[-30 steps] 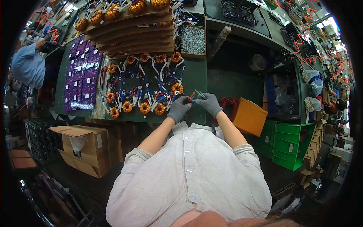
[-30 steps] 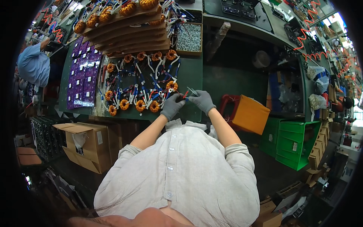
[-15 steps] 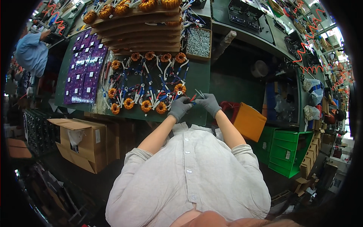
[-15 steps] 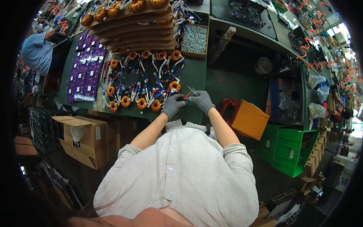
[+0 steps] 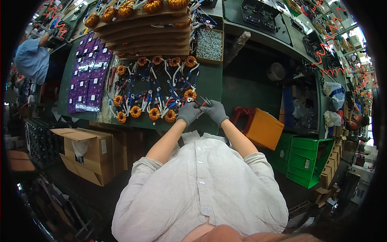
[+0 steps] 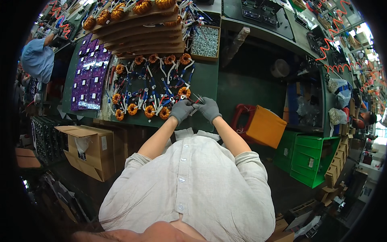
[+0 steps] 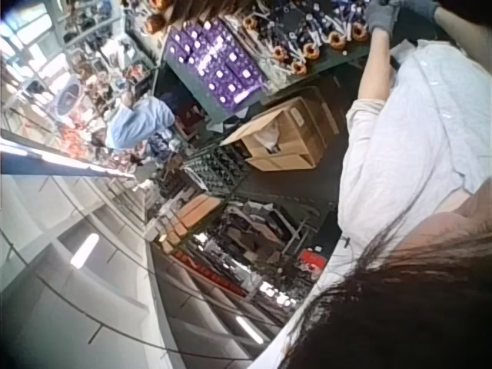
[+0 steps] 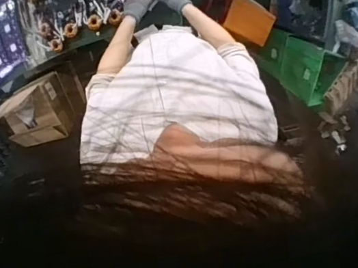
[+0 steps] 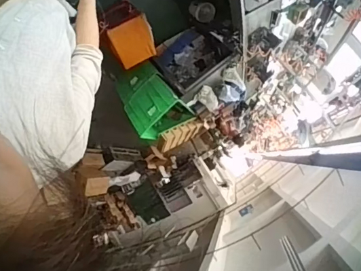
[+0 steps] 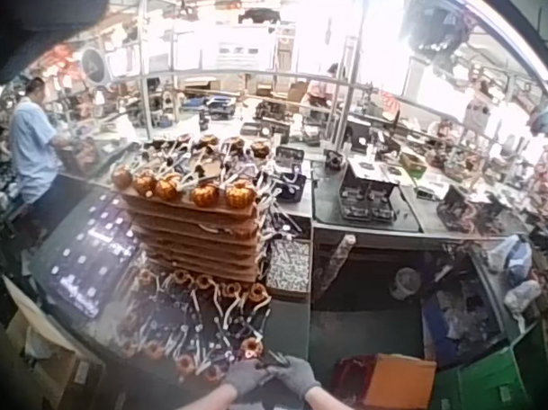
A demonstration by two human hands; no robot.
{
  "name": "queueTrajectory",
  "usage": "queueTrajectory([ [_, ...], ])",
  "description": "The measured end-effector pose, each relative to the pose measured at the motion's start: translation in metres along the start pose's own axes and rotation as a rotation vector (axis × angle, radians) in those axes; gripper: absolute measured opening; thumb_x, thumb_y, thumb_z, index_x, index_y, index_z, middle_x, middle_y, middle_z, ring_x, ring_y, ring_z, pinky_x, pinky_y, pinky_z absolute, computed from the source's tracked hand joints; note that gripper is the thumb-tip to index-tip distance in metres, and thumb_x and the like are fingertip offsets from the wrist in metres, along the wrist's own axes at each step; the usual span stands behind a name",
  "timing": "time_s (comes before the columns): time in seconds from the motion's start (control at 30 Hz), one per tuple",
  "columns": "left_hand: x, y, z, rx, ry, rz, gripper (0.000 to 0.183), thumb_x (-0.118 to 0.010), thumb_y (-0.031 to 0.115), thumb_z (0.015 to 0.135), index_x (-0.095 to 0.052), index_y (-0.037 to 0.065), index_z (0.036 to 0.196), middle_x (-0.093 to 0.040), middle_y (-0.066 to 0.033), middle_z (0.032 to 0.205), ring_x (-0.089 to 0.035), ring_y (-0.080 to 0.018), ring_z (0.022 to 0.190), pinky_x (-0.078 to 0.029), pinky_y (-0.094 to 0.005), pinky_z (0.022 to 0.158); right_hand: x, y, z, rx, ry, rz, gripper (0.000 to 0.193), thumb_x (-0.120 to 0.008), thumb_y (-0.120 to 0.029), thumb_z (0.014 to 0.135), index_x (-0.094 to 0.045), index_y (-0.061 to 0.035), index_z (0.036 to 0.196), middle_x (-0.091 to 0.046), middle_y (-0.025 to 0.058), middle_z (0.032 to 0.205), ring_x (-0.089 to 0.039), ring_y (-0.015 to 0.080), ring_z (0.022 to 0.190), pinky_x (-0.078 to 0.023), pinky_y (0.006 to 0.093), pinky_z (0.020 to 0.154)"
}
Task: The person assembles electronic components on a workbench, using pliers to strip and twist wires attached to copper coils. They handle multiple coil units, organizing them on a wooden rack and placing some into a cardboard box.
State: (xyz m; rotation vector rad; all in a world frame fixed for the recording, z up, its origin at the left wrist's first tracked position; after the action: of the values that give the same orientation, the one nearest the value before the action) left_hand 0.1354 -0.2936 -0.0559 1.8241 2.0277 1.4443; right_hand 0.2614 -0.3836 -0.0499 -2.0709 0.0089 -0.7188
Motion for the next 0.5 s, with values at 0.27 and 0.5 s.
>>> queueTrajectory([
  [0.27,-0.016,0.0,-0.019,-0.114,-0.224,-0.56,0.021,-0.061,0.026,0.08,-0.061,0.007,0.089,-0.057,-0.0016,0.075,-0.053,-0.0122,0.064,-0.044,-0.0261,0.056,0.001,0.009,0.003,-0.093,0.002,0.187,0.027,-0.075,-0.024,0.074,-0.067,-0.0009,0.086,-0.067,0.0059,0.077,-0.06,0.0134,0.071,-0.046,0.0278,0.067],
  [0.5,-0.004,0.004,-0.008,-0.153,-0.233,-0.597,0.022,-0.052,0.016,0.085,-0.059,0.006,0.104,-0.06,-0.0038,0.083,-0.056,-0.011,0.072,-0.048,-0.0257,0.06,0.003,0.021,-0.004,-0.27,-0.181,0.618,0.019,-0.066,-0.024,0.085,-0.066,-0.0074,0.093,-0.048,-0.0051,0.058,-0.04,0.0041,0.044,-0.029,0.0214,0.041],
])
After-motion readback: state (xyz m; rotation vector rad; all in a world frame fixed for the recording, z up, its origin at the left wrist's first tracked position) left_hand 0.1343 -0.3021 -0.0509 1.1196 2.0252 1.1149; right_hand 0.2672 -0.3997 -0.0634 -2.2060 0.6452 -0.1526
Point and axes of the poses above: each hand's wrist, its own z-axis towards the middle knuckle, its own x-axis out of the back of the hand, y = z × x, the point moved 6 cm from there along z, towards the middle knuckle
